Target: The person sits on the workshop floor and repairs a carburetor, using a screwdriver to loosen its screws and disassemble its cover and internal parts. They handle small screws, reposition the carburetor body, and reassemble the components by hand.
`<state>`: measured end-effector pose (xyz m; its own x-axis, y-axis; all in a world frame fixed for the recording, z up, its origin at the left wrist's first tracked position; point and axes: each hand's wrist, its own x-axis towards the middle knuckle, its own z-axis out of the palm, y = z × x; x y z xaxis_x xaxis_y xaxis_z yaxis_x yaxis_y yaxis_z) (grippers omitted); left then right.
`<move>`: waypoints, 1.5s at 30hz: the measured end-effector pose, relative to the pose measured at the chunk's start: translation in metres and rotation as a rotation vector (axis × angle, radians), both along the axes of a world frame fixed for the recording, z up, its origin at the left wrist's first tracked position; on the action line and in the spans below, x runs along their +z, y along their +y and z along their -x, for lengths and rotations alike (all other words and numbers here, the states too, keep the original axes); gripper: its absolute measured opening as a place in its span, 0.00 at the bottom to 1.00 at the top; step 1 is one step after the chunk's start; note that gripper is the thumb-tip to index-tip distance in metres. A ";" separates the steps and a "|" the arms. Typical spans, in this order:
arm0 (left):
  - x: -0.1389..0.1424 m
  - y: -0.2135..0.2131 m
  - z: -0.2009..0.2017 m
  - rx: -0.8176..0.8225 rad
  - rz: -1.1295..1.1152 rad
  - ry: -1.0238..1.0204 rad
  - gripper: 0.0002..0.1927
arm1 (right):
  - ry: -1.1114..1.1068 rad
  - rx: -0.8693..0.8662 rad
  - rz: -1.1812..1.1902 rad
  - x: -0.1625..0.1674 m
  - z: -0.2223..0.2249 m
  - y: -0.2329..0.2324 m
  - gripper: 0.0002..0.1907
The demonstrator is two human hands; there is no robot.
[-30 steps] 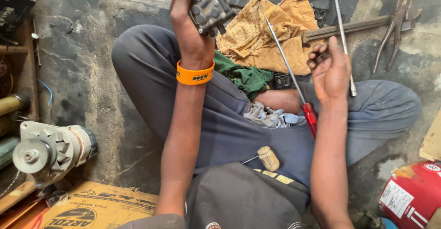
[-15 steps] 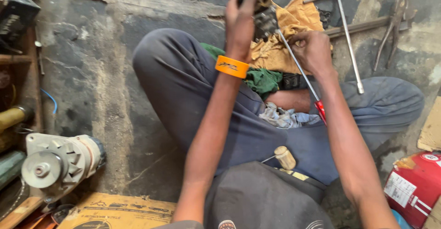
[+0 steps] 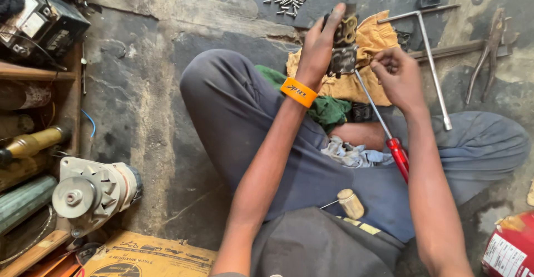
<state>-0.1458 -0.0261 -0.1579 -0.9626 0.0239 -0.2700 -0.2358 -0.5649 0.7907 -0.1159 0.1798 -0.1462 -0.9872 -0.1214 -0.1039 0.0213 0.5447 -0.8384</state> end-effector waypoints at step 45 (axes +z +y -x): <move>-0.037 0.037 -0.018 -0.343 0.490 -0.020 0.22 | 0.003 -0.086 0.165 0.020 -0.021 0.002 0.09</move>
